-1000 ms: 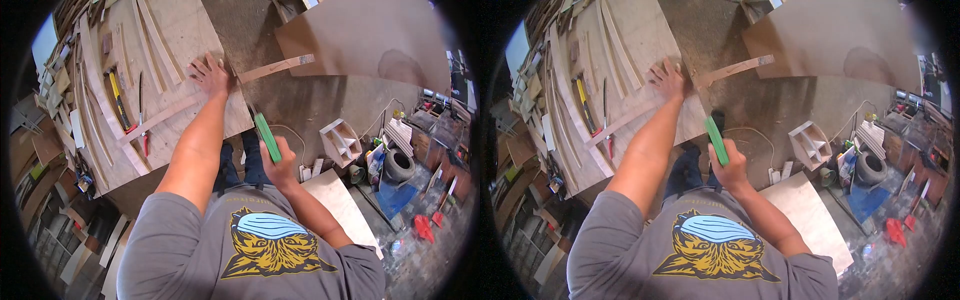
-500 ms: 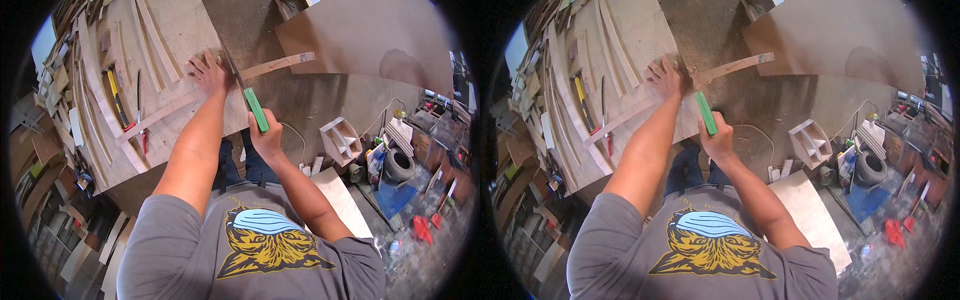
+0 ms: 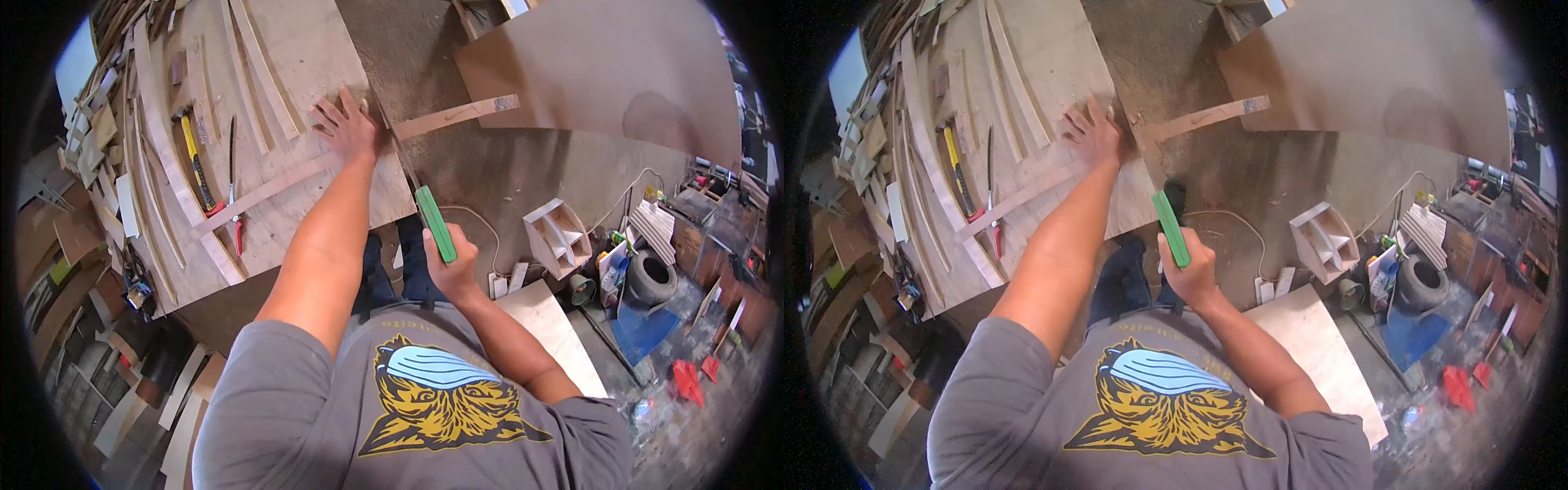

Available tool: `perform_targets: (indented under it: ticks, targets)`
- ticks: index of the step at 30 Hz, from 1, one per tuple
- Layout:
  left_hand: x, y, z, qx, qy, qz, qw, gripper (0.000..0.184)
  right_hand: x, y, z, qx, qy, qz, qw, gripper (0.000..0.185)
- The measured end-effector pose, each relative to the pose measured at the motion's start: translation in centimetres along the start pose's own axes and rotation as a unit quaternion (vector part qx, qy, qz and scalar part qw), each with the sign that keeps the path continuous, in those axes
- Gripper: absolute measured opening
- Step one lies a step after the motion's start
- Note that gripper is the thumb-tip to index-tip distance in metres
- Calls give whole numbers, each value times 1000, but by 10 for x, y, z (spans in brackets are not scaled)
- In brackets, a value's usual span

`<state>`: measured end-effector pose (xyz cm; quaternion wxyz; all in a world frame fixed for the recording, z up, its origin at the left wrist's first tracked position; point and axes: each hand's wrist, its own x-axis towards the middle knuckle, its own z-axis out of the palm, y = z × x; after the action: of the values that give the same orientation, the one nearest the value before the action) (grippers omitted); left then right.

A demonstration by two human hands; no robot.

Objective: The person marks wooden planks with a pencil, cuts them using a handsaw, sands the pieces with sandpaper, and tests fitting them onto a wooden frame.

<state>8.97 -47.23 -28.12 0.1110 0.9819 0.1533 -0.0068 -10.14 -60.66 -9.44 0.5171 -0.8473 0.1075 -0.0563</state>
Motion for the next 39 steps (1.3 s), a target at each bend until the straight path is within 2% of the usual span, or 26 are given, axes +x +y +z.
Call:
perform_targets:
  ticks: [2,3,7,10,11,14,19,22,23,27,30,31,35,39]
  targets:
    - [-2,0,-2,-6,-14,1,1000,64,8,14,14,-19,7,-46,999,14]
    - [-6,-1,-7,-17,-30,1,999,64,21,20,23,-15,-23,5,1000,13]
    - [-1,3,-9,-31,-13,-6,999,63,22,-9,7,-5,-15,56,998,12]
    - [-2,4,-6,-4,9,0,1000,62,-4,-10,-3,19,16,31,999,14]
    - [-1,4,-4,-12,6,2,1000,62,7,1,8,-17,26,-29,999,14]
    - [-1,4,-9,-32,2,-2,999,61,41,2,24,1,-23,68,997,13]
    - [-4,4,-7,-19,17,0,1000,60,-6,-9,-7,19,30,0,999,20]
    - [-5,5,-12,-22,2,-1,1000,59,35,16,19,-37,-10,57,998,20]
    - [-4,4,-10,-22,6,-3,1000,59,46,6,22,-7,-13,90,996,20]
    - [-2,8,-10,-17,15,-6,1000,59,0,-19,-6,34,11,69,997,22]
    - [2,9,-16,-22,6,-7,1000,60,9,0,8,17,11,21,1000,20]
    - [-5,7,-19,-25,-5,-8,1000,60,25,11,19,-23,-7,39,999,22]
    - [-3,4,-6,4,-2,-7,1000,62,21,-5,10,-22,-8,66,998,24]
    - [8,6,-8,-16,9,-12,1000,62,5,3,8,0,0,27,1000,18]
